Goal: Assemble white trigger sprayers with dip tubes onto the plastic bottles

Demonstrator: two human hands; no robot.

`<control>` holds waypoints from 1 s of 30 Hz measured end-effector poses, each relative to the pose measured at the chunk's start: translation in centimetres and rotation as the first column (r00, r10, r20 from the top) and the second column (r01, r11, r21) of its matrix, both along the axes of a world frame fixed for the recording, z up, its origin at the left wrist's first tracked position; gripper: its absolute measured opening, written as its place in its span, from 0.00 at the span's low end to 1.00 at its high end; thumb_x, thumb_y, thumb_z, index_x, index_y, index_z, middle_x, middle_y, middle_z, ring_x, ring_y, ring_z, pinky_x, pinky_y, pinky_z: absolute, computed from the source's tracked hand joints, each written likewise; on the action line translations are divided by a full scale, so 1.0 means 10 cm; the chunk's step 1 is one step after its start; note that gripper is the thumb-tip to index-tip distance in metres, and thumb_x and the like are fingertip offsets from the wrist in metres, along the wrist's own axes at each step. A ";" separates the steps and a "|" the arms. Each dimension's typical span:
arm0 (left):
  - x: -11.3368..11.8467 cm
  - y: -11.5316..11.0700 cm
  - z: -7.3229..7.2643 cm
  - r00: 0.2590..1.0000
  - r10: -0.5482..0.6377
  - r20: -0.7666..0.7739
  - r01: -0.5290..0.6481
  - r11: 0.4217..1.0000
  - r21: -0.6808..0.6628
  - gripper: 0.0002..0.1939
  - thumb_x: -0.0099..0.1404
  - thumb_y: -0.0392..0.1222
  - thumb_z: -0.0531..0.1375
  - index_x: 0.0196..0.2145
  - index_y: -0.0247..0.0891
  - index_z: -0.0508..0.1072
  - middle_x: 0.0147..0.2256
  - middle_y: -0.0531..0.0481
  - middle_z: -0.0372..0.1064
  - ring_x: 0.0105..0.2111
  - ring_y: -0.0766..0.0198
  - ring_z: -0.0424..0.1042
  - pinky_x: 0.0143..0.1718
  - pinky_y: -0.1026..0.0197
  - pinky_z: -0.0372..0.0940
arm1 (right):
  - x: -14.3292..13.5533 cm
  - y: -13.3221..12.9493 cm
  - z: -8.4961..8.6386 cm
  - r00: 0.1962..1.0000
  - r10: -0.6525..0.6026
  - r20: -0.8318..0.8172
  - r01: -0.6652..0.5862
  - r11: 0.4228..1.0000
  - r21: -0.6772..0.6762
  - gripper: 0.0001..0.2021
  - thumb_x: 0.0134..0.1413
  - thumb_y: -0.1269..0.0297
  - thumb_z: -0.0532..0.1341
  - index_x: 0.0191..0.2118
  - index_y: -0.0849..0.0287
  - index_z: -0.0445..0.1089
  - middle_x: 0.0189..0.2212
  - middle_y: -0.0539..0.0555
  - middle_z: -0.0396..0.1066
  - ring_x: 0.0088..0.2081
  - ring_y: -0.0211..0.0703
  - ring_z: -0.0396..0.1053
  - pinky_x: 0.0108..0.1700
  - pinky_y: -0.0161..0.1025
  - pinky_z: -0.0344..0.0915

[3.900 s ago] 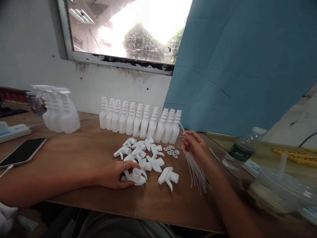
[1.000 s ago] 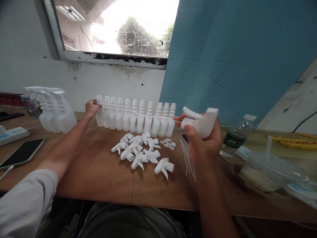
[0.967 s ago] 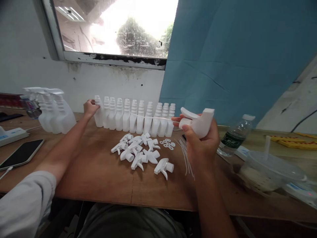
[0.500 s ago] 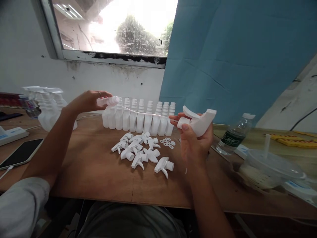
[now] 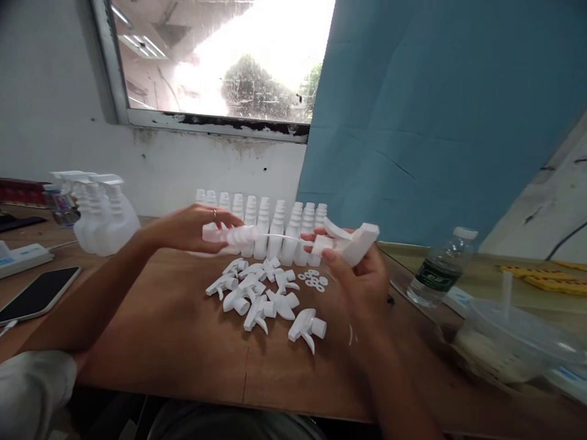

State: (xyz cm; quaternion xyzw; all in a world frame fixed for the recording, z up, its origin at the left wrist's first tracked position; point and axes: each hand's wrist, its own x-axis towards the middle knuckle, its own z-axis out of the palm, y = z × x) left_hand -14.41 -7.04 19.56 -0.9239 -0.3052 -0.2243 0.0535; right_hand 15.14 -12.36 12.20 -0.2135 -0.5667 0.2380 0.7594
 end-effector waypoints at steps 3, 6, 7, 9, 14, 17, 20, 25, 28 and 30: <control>0.20 -0.16 -0.09 0.978 -0.187 0.093 0.202 0.960 -0.193 0.22 0.57 0.40 0.62 0.50 0.40 0.72 0.44 0.49 0.75 0.41 0.62 0.74 0.40 0.62 0.69 | 0.02 -0.03 0.09 0.990 -0.029 0.140 0.036 0.998 -0.048 0.17 0.46 0.62 0.70 0.44 0.56 0.73 0.40 0.54 0.76 0.40 0.50 0.77 0.42 0.51 0.76; 0.35 -0.27 -0.19 0.932 -0.277 0.236 0.348 0.866 -0.359 0.22 0.57 0.39 0.63 0.51 0.38 0.70 0.41 0.48 0.74 0.39 0.63 0.73 0.37 0.64 0.70 | -0.01 -0.05 0.27 0.957 -0.026 0.288 0.035 0.999 -0.027 0.18 0.44 0.63 0.72 0.44 0.55 0.75 0.41 0.53 0.75 0.40 0.46 0.75 0.40 0.42 0.76; 0.39 -0.30 -0.22 0.916 -0.290 0.276 0.382 0.838 -0.389 0.22 0.57 0.39 0.63 0.50 0.38 0.70 0.41 0.48 0.74 0.39 0.63 0.73 0.37 0.63 0.71 | -0.04 -0.06 0.33 0.945 -0.008 0.326 0.013 1.000 -0.015 0.19 0.42 0.63 0.72 0.44 0.54 0.75 0.41 0.53 0.75 0.40 0.45 0.75 0.39 0.40 0.75; 0.45 -0.35 -0.26 0.893 -0.302 0.335 0.430 0.795 -0.428 0.21 0.56 0.39 0.64 0.49 0.37 0.70 0.42 0.47 0.73 0.39 0.63 0.72 0.36 0.63 0.71 | -0.12 -0.07 0.43 0.929 0.043 0.367 -0.046 0.999 -0.002 0.22 0.40 0.63 0.73 0.45 0.53 0.74 0.41 0.52 0.74 0.39 0.43 0.74 0.38 0.39 0.75; 0.50 -0.36 -0.30 0.873 -0.282 0.398 0.464 0.734 -0.496 0.17 0.53 0.39 0.66 0.42 0.36 0.70 0.40 0.46 0.71 0.38 0.62 0.72 0.34 0.62 0.72 | -0.34 -0.08 0.48 0.932 0.115 0.344 -0.123 0.992 0.000 0.20 0.39 0.65 0.74 0.43 0.54 0.74 0.39 0.52 0.73 0.39 0.42 0.72 0.39 0.38 0.74; 0.50 -0.31 -0.33 0.869 -0.273 0.413 0.476 0.688 -0.548 0.18 0.52 0.37 0.67 0.40 0.36 0.68 0.39 0.47 0.69 0.38 0.61 0.72 0.34 0.60 0.72 | -0.39 -0.07 0.41 0.922 0.093 0.377 -0.117 0.992 0.041 0.19 0.43 0.66 0.72 0.44 0.53 0.73 0.39 0.51 0.72 0.40 0.40 0.71 0.38 0.36 0.74; 0.50 -0.25 -0.37 0.870 -0.241 0.429 0.471 0.663 -0.582 0.18 0.50 0.38 0.68 0.37 0.37 0.65 0.37 0.49 0.67 0.38 0.61 0.72 0.33 0.60 0.72 | -0.42 -0.05 0.33 0.905 0.081 0.418 -0.115 0.992 0.056 0.18 0.46 0.66 0.70 0.45 0.52 0.72 0.40 0.51 0.71 0.40 0.40 0.71 0.39 0.36 0.73; 0.42 -0.11 -0.35 0.887 -0.268 0.376 0.459 0.598 -0.657 0.20 0.52 0.40 0.69 0.38 0.36 0.66 0.38 0.49 0.67 0.38 0.60 0.73 0.34 0.60 0.72 | -0.50 -0.03 0.25 0.892 0.162 0.423 -0.157 0.986 -0.048 0.13 0.49 0.64 0.69 0.41 0.54 0.71 0.34 0.49 0.69 0.36 0.37 0.69 0.37 0.35 0.71; 0.29 -0.07 -0.24 0.878 -0.295 0.378 0.478 0.600 -0.641 0.26 0.49 0.45 0.72 0.41 0.37 0.66 0.39 0.47 0.67 0.36 0.61 0.73 0.34 0.60 0.72 | -0.56 -0.02 0.20 0.908 0.203 0.367 -0.175 0.979 -0.108 0.11 0.49 0.63 0.70 0.37 0.55 0.68 0.31 0.47 0.67 0.33 0.36 0.68 0.35 0.34 0.70; 0.21 -0.12 -0.14 0.821 -0.304 0.484 0.552 0.643 -0.532 0.27 0.50 0.51 0.71 0.42 0.37 0.66 0.41 0.45 0.67 0.35 0.62 0.73 0.33 0.62 0.71 | -0.61 -0.01 0.17 0.925 0.219 0.312 -0.189 0.974 -0.125 0.12 0.48 0.63 0.70 0.34 0.55 0.66 0.30 0.46 0.66 0.32 0.35 0.68 0.35 0.33 0.69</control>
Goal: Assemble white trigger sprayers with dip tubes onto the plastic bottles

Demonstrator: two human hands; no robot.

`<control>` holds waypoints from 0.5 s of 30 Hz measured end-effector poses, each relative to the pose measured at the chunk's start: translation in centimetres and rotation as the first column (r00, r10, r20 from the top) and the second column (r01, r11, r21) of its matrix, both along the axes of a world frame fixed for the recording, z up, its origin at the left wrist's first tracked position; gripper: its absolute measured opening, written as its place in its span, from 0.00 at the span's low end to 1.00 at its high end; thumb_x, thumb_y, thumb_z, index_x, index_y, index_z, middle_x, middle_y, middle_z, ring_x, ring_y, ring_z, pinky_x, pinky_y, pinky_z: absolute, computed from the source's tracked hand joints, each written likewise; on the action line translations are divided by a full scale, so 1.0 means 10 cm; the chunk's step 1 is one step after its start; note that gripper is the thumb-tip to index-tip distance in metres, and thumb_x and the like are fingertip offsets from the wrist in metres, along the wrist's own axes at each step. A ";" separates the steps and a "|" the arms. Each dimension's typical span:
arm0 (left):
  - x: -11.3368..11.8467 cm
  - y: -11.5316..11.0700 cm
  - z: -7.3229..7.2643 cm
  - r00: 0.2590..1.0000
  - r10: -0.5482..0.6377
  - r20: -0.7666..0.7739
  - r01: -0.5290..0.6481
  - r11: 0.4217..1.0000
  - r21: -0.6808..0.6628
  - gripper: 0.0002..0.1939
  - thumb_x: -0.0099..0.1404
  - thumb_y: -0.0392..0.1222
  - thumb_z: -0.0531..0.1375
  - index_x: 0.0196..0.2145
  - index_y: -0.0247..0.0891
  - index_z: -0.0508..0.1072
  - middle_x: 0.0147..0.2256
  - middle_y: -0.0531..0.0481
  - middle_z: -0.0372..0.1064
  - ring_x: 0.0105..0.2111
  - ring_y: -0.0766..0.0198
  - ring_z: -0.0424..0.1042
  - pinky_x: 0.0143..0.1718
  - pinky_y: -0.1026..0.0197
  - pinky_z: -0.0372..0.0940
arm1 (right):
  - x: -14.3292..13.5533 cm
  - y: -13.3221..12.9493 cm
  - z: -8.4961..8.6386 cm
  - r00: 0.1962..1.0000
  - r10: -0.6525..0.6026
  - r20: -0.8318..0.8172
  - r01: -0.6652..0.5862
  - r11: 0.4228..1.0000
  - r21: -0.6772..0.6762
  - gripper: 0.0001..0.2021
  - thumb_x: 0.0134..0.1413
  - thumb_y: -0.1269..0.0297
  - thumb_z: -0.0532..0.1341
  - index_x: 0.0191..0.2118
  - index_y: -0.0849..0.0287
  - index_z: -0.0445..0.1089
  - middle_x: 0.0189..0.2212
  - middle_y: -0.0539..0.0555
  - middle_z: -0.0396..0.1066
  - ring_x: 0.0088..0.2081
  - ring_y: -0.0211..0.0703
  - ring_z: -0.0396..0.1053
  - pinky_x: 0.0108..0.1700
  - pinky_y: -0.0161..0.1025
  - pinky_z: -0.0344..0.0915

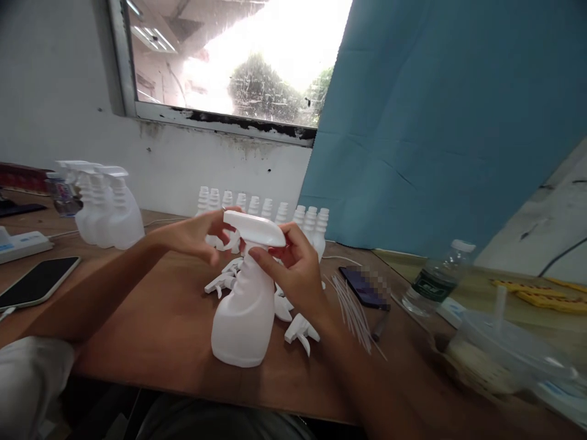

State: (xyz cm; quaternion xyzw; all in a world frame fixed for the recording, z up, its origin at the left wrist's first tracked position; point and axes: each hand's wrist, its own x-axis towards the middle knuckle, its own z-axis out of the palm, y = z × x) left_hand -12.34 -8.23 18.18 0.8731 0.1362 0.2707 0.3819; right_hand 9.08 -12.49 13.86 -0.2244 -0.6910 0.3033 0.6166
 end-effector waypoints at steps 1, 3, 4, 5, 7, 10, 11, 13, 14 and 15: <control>-0.03 -0.04 0.04 0.995 0.022 0.102 -0.025 0.999 0.032 0.27 0.53 0.54 0.69 0.42 0.38 0.65 0.42 0.45 0.67 0.36 0.63 0.72 0.32 0.63 0.71 | -0.02 0.00 -0.02 1.000 0.012 -0.027 -0.013 1.000 -0.013 0.12 0.48 0.63 0.70 0.34 0.55 0.66 0.29 0.46 0.65 0.32 0.35 0.68 0.34 0.33 0.69; -0.04 -0.16 0.10 0.959 0.082 0.270 -0.107 0.991 0.079 0.24 0.58 0.56 0.65 0.44 0.39 0.65 0.44 0.45 0.66 0.35 0.65 0.72 0.31 0.65 0.70 | -0.06 0.01 -0.06 0.996 0.056 -0.075 -0.059 0.997 -0.043 0.13 0.48 0.63 0.70 0.35 0.54 0.65 0.30 0.46 0.66 0.32 0.36 0.69 0.34 0.33 0.69; -0.03 -0.22 0.11 0.944 0.114 0.311 -0.150 0.984 0.093 0.22 0.60 0.55 0.64 0.44 0.39 0.65 0.44 0.45 0.66 0.34 0.66 0.72 0.30 0.65 0.70 | -0.09 0.01 -0.08 0.992 0.085 -0.094 -0.091 0.994 -0.061 0.14 0.48 0.63 0.70 0.36 0.54 0.65 0.31 0.46 0.67 0.33 0.37 0.70 0.35 0.34 0.69; 0.00 -0.28 0.11 0.932 0.147 0.331 -0.191 0.976 0.107 0.19 0.62 0.53 0.63 0.44 0.38 0.66 0.43 0.46 0.67 0.31 0.68 0.71 0.29 0.65 0.69 | -0.11 0.01 -0.10 0.987 0.115 -0.111 -0.124 0.989 -0.080 0.14 0.48 0.63 0.70 0.38 0.53 0.65 0.32 0.47 0.68 0.34 0.38 0.71 0.36 0.36 0.70; 0.06 -0.36 0.08 0.917 0.198 0.348 -0.254 0.959 0.124 0.15 0.63 0.49 0.63 0.42 0.36 0.68 0.38 0.48 0.68 0.27 0.71 0.70 0.26 0.66 0.68 | -0.14 0.00 -0.14 0.973 0.178 -0.149 -0.197 0.973 -0.123 0.17 0.50 0.62 0.69 0.44 0.51 0.65 0.35 0.49 0.70 0.36 0.40 0.73 0.37 0.39 0.71; 0.11 -0.39 0.04 0.898 0.222 0.380 -0.285 0.951 0.118 0.11 0.63 0.46 0.63 0.35 0.35 0.69 0.31 0.51 0.67 0.22 0.72 0.67 0.22 0.67 0.65 | -0.16 0.01 -0.22 0.926 0.334 -0.175 -0.366 0.909 -0.202 0.16 0.54 0.57 0.65 0.47 0.53 0.66 0.37 0.52 0.72 0.36 0.44 0.74 0.39 0.45 0.73; 0.12 -0.38 0.03 0.897 0.219 0.383 -0.280 0.953 0.112 0.11 0.63 0.46 0.64 0.33 0.35 0.69 0.30 0.51 0.67 0.22 0.72 0.67 0.21 0.67 0.64 | -0.16 0.01 -0.24 0.900 0.397 -0.183 -0.431 0.873 -0.226 0.15 0.56 0.55 0.63 0.46 0.55 0.67 0.37 0.54 0.73 0.35 0.45 0.74 0.39 0.47 0.72; 0.10 -0.37 0.04 0.902 0.204 0.381 -0.262 0.959 0.106 0.12 0.62 0.45 0.64 0.31 0.35 0.68 0.31 0.50 0.68 0.22 0.72 0.67 0.21 0.66 0.65 | -0.15 0.02 -0.27 0.846 0.493 -0.201 -0.532 0.802 -0.271 0.17 0.57 0.52 0.60 0.44 0.60 0.69 0.36 0.57 0.73 0.34 0.47 0.74 0.39 0.48 0.72; 0.09 -0.36 0.04 0.904 0.195 0.381 -0.252 0.962 0.105 0.12 0.62 0.45 0.65 0.31 0.35 0.68 0.31 0.50 0.68 0.22 0.72 0.67 0.21 0.66 0.65 | -0.15 0.02 -0.28 0.830 0.516 -0.213 -0.558 0.780 -0.283 0.17 0.57 0.52 0.61 0.43 0.61 0.69 0.36 0.57 0.73 0.34 0.46 0.74 0.38 0.47 0.72; 0.08 -0.35 0.04 0.907 0.188 0.378 -0.245 0.964 0.107 0.12 0.62 0.45 0.65 0.30 0.35 0.67 0.31 0.50 0.68 0.22 0.72 0.67 0.21 0.66 0.66 | -0.15 0.02 -0.29 0.824 0.521 -0.223 -0.566 0.773 -0.286 0.15 0.56 0.54 0.62 0.42 0.61 0.70 0.34 0.56 0.73 0.33 0.45 0.74 0.37 0.45 0.72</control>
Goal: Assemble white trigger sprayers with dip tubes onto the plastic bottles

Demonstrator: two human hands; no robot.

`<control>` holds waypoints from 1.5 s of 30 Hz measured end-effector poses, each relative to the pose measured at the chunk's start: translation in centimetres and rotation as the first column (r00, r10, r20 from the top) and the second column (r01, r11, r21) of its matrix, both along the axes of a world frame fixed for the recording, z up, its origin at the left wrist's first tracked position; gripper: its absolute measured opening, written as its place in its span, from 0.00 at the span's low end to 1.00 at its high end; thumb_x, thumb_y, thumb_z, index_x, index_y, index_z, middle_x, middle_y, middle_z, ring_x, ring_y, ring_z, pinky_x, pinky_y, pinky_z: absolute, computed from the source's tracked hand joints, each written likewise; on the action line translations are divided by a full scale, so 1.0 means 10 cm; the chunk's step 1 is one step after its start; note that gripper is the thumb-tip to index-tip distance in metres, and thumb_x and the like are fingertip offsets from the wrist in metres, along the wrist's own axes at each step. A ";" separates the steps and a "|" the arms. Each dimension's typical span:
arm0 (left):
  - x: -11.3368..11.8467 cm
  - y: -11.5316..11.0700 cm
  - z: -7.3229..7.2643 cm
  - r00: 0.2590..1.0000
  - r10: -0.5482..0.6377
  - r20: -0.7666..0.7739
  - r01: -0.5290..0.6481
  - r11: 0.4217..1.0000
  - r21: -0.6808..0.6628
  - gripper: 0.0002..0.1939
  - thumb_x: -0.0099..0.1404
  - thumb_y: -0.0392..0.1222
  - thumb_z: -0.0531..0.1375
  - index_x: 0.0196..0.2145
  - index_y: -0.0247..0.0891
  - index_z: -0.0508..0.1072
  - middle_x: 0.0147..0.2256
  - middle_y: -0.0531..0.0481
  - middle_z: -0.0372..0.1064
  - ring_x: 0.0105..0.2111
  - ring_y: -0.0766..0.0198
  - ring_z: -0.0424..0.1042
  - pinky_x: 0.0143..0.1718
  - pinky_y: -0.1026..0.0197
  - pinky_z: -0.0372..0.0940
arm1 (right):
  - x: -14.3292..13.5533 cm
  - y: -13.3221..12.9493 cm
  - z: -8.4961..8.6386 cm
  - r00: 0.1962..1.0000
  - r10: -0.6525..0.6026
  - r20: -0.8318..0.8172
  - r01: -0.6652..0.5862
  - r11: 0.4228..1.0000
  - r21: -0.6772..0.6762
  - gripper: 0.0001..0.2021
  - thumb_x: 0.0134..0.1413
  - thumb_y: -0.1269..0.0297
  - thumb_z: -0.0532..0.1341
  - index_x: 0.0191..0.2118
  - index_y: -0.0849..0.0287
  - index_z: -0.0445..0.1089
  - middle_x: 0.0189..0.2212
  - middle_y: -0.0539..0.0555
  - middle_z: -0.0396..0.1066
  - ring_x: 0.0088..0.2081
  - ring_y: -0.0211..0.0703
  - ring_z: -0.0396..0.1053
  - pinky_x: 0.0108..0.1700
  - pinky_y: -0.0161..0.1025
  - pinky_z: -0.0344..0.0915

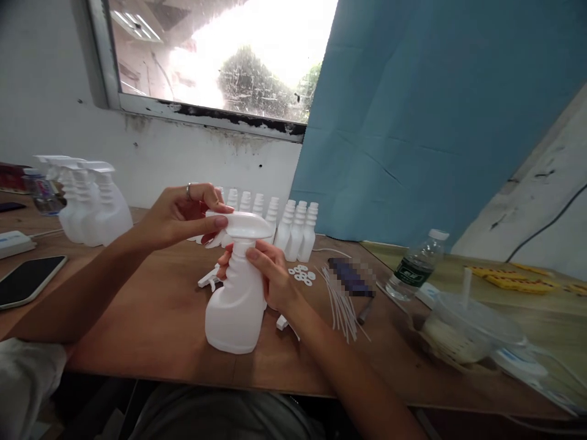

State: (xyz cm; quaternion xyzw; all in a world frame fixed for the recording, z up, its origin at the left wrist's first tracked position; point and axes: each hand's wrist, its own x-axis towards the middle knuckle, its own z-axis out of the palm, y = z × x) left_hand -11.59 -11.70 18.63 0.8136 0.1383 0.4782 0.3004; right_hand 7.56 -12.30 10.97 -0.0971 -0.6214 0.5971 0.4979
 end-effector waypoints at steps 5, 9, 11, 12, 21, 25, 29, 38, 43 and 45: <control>-0.04 0.03 0.02 0.999 -0.007 -0.037 0.008 1.000 0.021 0.13 0.62 0.47 0.65 0.29 0.37 0.66 0.26 0.53 0.66 0.21 0.72 0.67 0.22 0.65 0.67 | -0.04 -0.03 0.02 0.998 -0.006 -0.064 0.009 0.999 0.034 0.14 0.53 0.56 0.65 0.41 0.59 0.68 0.31 0.53 0.72 0.30 0.42 0.72 0.34 0.43 0.70; -0.05 0.04 0.03 0.998 -0.029 -0.049 0.031 0.999 0.029 0.13 0.63 0.45 0.64 0.28 0.37 0.65 0.26 0.53 0.65 0.21 0.71 0.67 0.22 0.65 0.67 | -0.07 -0.07 0.05 0.998 -0.065 0.005 0.065 0.997 0.036 0.13 0.53 0.57 0.65 0.41 0.58 0.66 0.28 0.51 0.71 0.28 0.40 0.70 0.32 0.41 0.69; -0.06 0.04 0.03 0.998 -0.041 -0.057 0.043 0.999 0.025 0.13 0.63 0.45 0.64 0.28 0.37 0.65 0.26 0.53 0.65 0.21 0.71 0.67 0.21 0.65 0.67 | -0.08 -0.07 0.05 0.997 -0.073 0.019 0.072 0.996 0.059 0.13 0.53 0.56 0.65 0.40 0.58 0.66 0.28 0.51 0.70 0.28 0.40 0.70 0.31 0.41 0.69; -0.06 0.04 0.03 0.997 -0.045 -0.056 0.046 0.999 0.025 0.13 0.63 0.45 0.64 0.28 0.37 0.65 0.26 0.53 0.65 0.20 0.71 0.67 0.21 0.65 0.67 | -0.08 -0.08 0.05 0.998 -0.056 0.012 0.055 0.996 0.067 0.14 0.54 0.54 0.64 0.39 0.58 0.66 0.28 0.52 0.70 0.28 0.41 0.70 0.31 0.42 0.70; -0.07 0.03 0.03 0.997 -0.054 -0.061 0.055 0.998 0.023 0.12 0.63 0.43 0.64 0.28 0.37 0.65 0.28 0.52 0.65 0.21 0.72 0.67 0.21 0.66 0.66 | -0.09 -0.08 0.06 0.999 -0.034 -0.012 0.035 0.995 0.098 0.14 0.57 0.53 0.61 0.40 0.59 0.67 0.27 0.52 0.70 0.27 0.42 0.70 0.29 0.42 0.69; -0.04 0.03 0.00 0.999 -0.042 -0.022 0.042 0.999 0.021 0.12 0.62 0.43 0.65 0.29 0.36 0.66 0.30 0.51 0.66 0.22 0.72 0.68 0.21 0.67 0.66 | -0.10 -0.10 0.08 0.993 -0.103 0.049 0.098 0.991 0.088 0.11 0.54 0.59 0.65 0.36 0.60 0.67 0.25 0.51 0.69 0.26 0.40 0.70 0.30 0.41 0.69; -0.03 -0.02 -0.03 1.000 -0.006 0.005 0.006 1.000 0.018 0.10 0.62 0.44 0.64 0.34 0.35 0.70 0.36 0.48 0.69 0.23 0.73 0.67 0.21 0.68 0.65 | -0.07 -0.08 0.07 0.999 -0.031 0.012 0.030 0.997 0.075 0.17 0.55 0.50 0.62 0.41 0.60 0.67 0.27 0.53 0.71 0.27 0.43 0.71 0.31 0.43 0.70; -0.25 -0.07 -0.51 0.998 0.068 0.012 -0.067 0.996 -0.050 0.24 0.65 0.46 0.61 0.57 0.46 0.62 0.49 0.44 0.63 0.33 0.68 0.68 0.29 0.67 0.67 | -0.07 -0.05 0.04 0.999 -0.054 0.004 0.053 0.996 0.076 0.14 0.55 0.52 0.64 0.37 0.59 0.66 0.25 0.51 0.68 0.28 0.42 0.70 0.30 0.41 0.69; -0.29 -0.28 -1.01 0.964 0.148 -0.221 -0.190 0.965 -0.182 0.22 0.66 0.47 0.60 0.55 0.43 0.61 0.42 0.46 0.66 0.34 0.65 0.68 0.28 0.66 0.65 | -0.02 0.00 0.13 0.980 0.139 0.142 -0.150 0.986 0.072 0.17 0.51 0.49 0.65 0.34 0.60 0.68 0.28 0.51 0.65 0.29 0.39 0.67 0.32 0.39 0.67; -0.27 -0.41 -1.17 0.923 0.145 -0.356 -0.242 0.939 -0.244 0.23 0.65 0.49 0.60 0.56 0.44 0.61 0.37 0.49 0.67 0.30 0.67 0.68 0.27 0.66 0.65 | 0.00 0.01 0.17 0.963 0.174 0.205 -0.186 0.982 0.037 0.16 0.49 0.52 0.67 0.35 0.59 0.68 0.28 0.50 0.63 0.29 0.38 0.66 0.33 0.37 0.65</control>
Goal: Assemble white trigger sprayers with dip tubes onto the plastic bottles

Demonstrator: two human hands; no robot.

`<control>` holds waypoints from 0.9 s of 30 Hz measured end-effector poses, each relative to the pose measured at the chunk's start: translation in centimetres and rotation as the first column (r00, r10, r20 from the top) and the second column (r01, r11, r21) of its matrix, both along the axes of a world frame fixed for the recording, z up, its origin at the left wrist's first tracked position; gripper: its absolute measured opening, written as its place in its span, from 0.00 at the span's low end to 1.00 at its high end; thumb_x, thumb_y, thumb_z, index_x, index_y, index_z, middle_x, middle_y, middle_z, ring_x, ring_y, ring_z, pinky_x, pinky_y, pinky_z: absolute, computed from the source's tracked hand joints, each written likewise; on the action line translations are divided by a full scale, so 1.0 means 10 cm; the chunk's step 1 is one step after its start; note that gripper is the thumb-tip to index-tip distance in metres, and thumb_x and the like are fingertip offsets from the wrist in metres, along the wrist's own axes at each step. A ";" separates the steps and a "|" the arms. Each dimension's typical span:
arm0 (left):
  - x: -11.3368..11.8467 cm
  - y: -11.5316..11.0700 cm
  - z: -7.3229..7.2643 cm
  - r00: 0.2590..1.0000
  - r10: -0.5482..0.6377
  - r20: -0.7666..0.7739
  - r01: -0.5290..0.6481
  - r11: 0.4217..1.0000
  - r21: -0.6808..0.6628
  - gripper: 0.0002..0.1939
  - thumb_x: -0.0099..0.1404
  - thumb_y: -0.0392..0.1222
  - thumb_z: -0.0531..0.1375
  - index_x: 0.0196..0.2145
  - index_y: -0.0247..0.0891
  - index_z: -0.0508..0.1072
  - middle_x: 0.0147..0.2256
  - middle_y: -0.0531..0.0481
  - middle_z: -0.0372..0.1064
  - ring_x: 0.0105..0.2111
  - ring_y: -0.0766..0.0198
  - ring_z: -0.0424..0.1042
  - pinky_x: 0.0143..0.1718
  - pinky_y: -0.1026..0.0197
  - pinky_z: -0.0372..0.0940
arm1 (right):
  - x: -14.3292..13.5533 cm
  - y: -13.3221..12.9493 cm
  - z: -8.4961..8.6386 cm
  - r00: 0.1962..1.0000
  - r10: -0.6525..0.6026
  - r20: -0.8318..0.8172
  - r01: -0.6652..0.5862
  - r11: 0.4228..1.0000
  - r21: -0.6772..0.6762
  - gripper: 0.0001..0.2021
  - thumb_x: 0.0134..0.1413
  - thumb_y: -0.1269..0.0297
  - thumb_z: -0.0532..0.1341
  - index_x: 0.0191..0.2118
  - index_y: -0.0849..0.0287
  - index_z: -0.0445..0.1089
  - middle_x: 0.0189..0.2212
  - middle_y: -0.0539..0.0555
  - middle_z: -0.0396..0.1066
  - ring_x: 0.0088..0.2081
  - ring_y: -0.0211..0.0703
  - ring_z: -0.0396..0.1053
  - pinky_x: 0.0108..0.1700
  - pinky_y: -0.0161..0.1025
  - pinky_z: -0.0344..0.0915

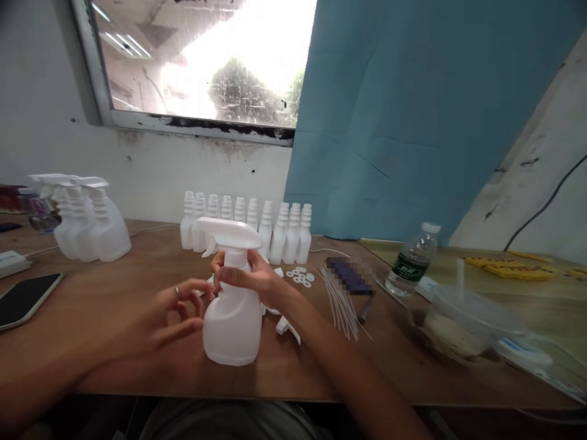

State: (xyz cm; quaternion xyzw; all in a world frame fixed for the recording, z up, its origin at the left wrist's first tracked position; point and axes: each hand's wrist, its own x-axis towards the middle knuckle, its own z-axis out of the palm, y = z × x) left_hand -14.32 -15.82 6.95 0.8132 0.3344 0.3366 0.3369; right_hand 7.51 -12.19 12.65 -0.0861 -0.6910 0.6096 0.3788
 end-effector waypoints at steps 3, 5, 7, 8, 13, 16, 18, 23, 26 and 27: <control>0.05 -0.14 -0.13 0.995 0.031 -0.093 -0.038 0.997 -0.070 0.27 0.65 0.51 0.59 0.58 0.45 0.59 0.36 0.51 0.69 0.27 0.68 0.67 0.29 0.64 0.66 | 0.00 -0.01 0.04 1.000 0.008 0.005 -0.008 0.999 -0.038 0.15 0.49 0.57 0.68 0.39 0.57 0.67 0.29 0.48 0.61 0.29 0.36 0.65 0.34 0.37 0.65; 0.07 -0.17 -0.15 0.992 0.071 -0.108 -0.077 0.995 -0.056 0.27 0.64 0.51 0.59 0.58 0.45 0.59 0.37 0.51 0.70 0.28 0.67 0.68 0.31 0.63 0.66 | 0.00 -0.04 0.04 1.000 0.029 0.001 -0.029 0.999 -0.041 0.14 0.51 0.57 0.68 0.39 0.58 0.67 0.28 0.48 0.62 0.29 0.36 0.65 0.35 0.37 0.64; 0.08 -0.17 -0.15 0.986 0.122 -0.117 -0.127 0.991 -0.032 0.24 0.64 0.52 0.60 0.55 0.44 0.63 0.37 0.51 0.70 0.28 0.66 0.67 0.32 0.62 0.65 | -0.01 -0.06 0.03 0.999 0.040 0.006 -0.039 0.998 -0.042 0.15 0.52 0.55 0.67 0.40 0.58 0.67 0.30 0.50 0.65 0.30 0.37 0.66 0.35 0.38 0.65; 0.08 -0.17 -0.14 0.982 0.143 -0.120 -0.146 0.989 -0.020 0.23 0.63 0.53 0.61 0.53 0.44 0.65 0.36 0.51 0.70 0.28 0.66 0.67 0.31 0.62 0.65 | -0.01 -0.07 0.03 0.999 0.040 0.013 -0.040 0.998 -0.042 0.15 0.53 0.55 0.66 0.41 0.58 0.67 0.31 0.51 0.67 0.31 0.38 0.66 0.35 0.38 0.65; -0.02 -0.21 -0.14 0.970 0.173 -0.173 -0.166 0.985 0.054 0.20 0.62 0.54 0.61 0.48 0.43 0.67 0.31 0.54 0.67 0.27 0.66 0.64 0.29 0.63 0.62 | -0.08 -0.15 0.03 0.999 0.009 0.043 -0.009 1.000 0.012 0.15 0.56 0.56 0.64 0.45 0.58 0.68 0.36 0.54 0.71 0.36 0.41 0.70 0.40 0.41 0.67; -0.18 -0.25 -0.11 0.952 0.207 -0.226 -0.191 0.977 0.092 0.15 0.63 0.54 0.60 0.41 0.42 0.68 0.28 0.55 0.67 0.25 0.67 0.63 0.26 0.65 0.60 | -0.10 -0.18 0.00 0.990 -0.041 0.138 0.027 0.995 0.100 0.25 0.54 0.53 0.65 0.55 0.56 0.63 0.46 0.58 0.70 0.46 0.47 0.69 0.47 0.46 0.68; -0.35 -0.23 -0.07 0.935 0.271 -0.230 -0.246 0.960 0.131 0.14 0.63 0.53 0.60 0.38 0.41 0.68 0.25 0.56 0.66 0.22 0.68 0.62 0.23 0.66 0.58 | -0.06 -0.21 -0.06 0.972 -0.148 0.182 0.116 0.978 0.176 0.30 0.54 0.55 0.66 0.60 0.52 0.57 0.53 0.59 0.65 0.52 0.49 0.67 0.52 0.48 0.66; -1.02 0.06 -0.03 0.829 0.540 -0.145 -0.479 0.820 0.313 0.16 0.61 0.54 0.63 0.36 0.39 0.68 0.23 0.56 0.67 0.20 0.67 0.64 0.21 0.66 0.58 | 0.23 -0.35 -0.26 0.867 -0.460 0.193 0.393 0.868 0.303 0.30 0.59 0.58 0.62 0.64 0.44 0.51 0.60 0.57 0.57 0.55 0.47 0.65 0.57 0.51 0.64; -1.46 0.35 -0.06 0.737 0.666 -0.111 -0.557 0.692 0.459 0.16 0.59 0.52 0.65 0.35 0.40 0.67 0.25 0.57 0.71 0.25 0.63 0.71 0.26 0.66 0.62 | 0.45 -0.42 -0.38 0.723 -0.649 0.237 0.542 0.745 0.389 0.27 0.60 0.57 0.60 0.63 0.43 0.52 0.61 0.56 0.57 0.57 0.48 0.64 0.57 0.52 0.64; -1.58 0.46 -0.07 0.711 0.696 -0.095 -0.574 0.654 0.492 0.16 0.57 0.52 0.66 0.34 0.40 0.67 0.24 0.58 0.71 0.24 0.62 0.72 0.25 0.66 0.62 | 0.51 -0.42 -0.42 0.676 -0.694 0.248 0.575 0.708 0.410 0.26 0.60 0.56 0.60 0.62 0.43 0.53 0.61 0.55 0.58 0.56 0.49 0.65 0.56 0.52 0.65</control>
